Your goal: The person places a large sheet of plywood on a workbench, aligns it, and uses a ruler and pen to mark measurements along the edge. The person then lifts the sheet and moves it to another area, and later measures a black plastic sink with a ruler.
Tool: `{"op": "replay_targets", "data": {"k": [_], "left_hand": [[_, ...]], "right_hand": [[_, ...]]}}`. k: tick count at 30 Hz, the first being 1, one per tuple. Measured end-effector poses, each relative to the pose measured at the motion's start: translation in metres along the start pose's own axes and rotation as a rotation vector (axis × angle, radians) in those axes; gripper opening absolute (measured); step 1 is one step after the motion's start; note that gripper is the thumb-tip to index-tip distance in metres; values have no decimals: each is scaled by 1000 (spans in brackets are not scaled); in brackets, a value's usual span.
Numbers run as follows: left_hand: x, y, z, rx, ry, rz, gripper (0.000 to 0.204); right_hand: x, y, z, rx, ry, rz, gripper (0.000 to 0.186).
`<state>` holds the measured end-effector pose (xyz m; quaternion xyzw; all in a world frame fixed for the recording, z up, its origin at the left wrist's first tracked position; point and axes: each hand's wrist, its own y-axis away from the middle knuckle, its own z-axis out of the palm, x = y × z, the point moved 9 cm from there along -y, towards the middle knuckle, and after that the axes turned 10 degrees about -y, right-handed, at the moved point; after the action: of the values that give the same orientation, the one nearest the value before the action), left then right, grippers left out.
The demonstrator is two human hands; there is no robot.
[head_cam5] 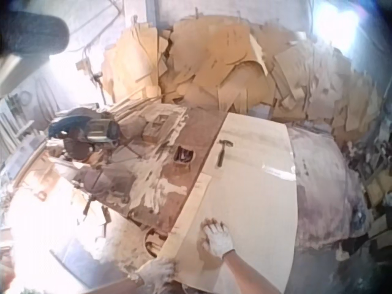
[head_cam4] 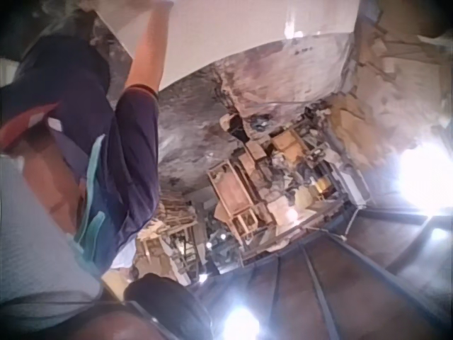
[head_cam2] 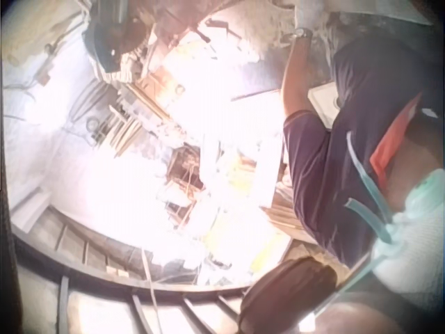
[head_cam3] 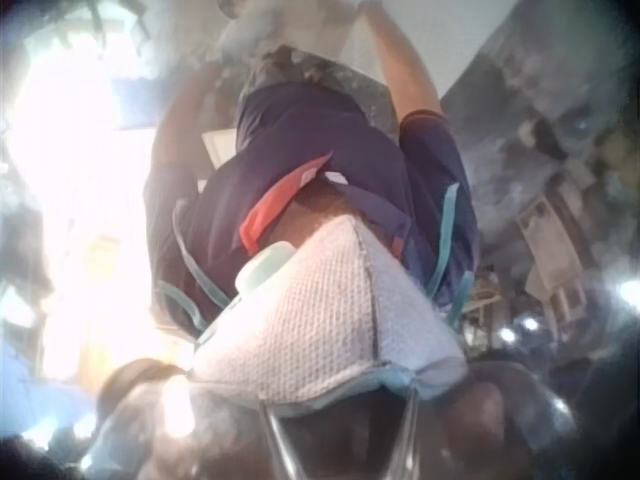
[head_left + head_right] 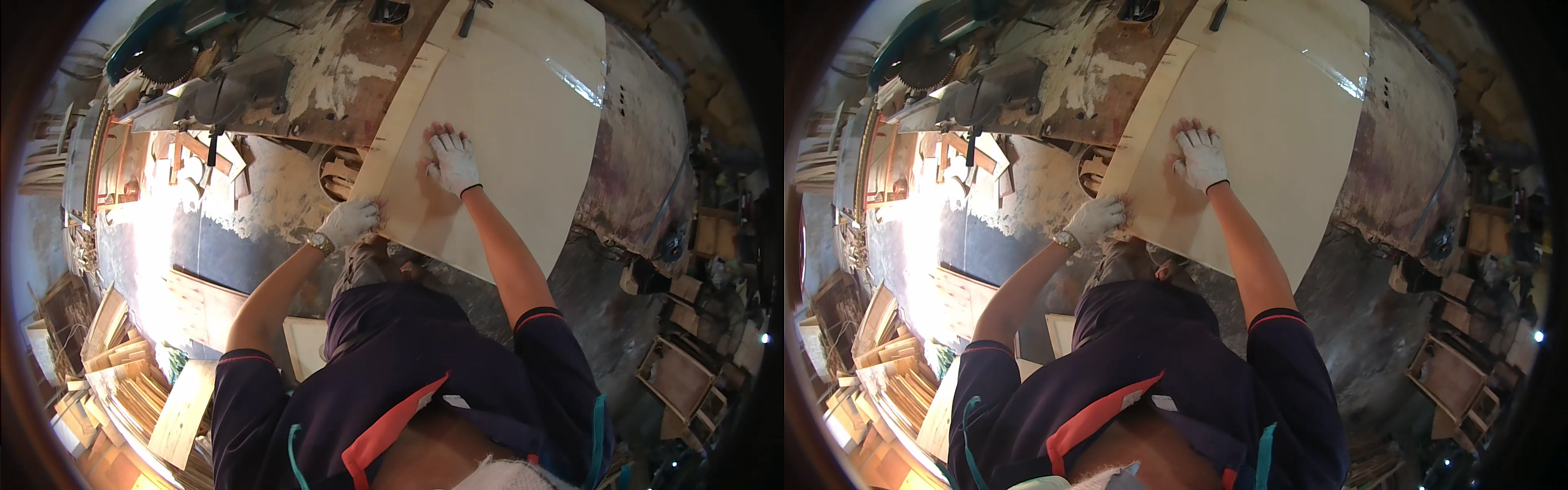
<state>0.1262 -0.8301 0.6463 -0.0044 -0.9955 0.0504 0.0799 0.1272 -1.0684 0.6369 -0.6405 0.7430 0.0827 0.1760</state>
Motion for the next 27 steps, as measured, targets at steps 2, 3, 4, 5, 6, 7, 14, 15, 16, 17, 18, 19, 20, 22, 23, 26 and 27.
{"op": "replay_targets", "data": {"k": [2, 3, 4, 5, 6, 7, 14, 15, 16, 17, 18, 19, 20, 22, 23, 26, 27], "left_hand": [[1, -3, -4, 33, -6, 11, 17], [2, -3, -6, 40, -17, 12, 17], [2, -3, -8, 46, -29, 10, 17], [1, -3, -4, 9, -21, 12, 18], [0, -2, 0, -25, -20, 3, 22], [-1, -1, 5, -60, -18, -8, 25], [0, 0, 5, -79, 9, -52, 27], [-1, 1, 5, -72, 20, -55, 26], [-2, 1, 5, -63, 32, -56, 25], [-2, 1, 4, -54, 44, -58, 24], [-3, 1, 8, -91, 53, -65, 23], [-4, 1, 11, -128, 63, -73, 23], [-5, 2, 14, -165, 72, -82, 22], [-5, 1, 10, -147, 70, -84, 20], [-5, 0, 7, -136, 68, -85, 20], [-5, 0, 6, -115, 82, -59, 16], [-5, 1, 6, -116, 89, -60, 16]], "right_hand": [[17, -18, -2, -19, 20, 23, 65], [25, -27, -4, -25, 14, 31, 67], [33, -35, -4, -32, 6, 37, 69], [41, -44, -3, -40, -2, 43, 72], [47, -52, -6, -18, 19, 23, 70], [53, -60, -7, 2, 38, 2, 69], [95, -111, -13, 33, 55, -20, 68], [97, -117, -14, 41, 49, -21, 67], [101, -123, -16, 49, 45, -22, 67], [105, -128, -18, 57, 41, -23, 67], [109, -132, -18, 50, 45, -15, 67], [113, -137, -18, 43, 48, -7, 67], [117, -141, -18, 37, 51, 0, 67], [121, -147, -18, 37, 70, -3, 69], [123, -149, -19, 38, 79, -5, 69], [127, -155, -19, 24, 68, 25, 72], [128, -157, -20, 18, 80, 26, 73]]}}
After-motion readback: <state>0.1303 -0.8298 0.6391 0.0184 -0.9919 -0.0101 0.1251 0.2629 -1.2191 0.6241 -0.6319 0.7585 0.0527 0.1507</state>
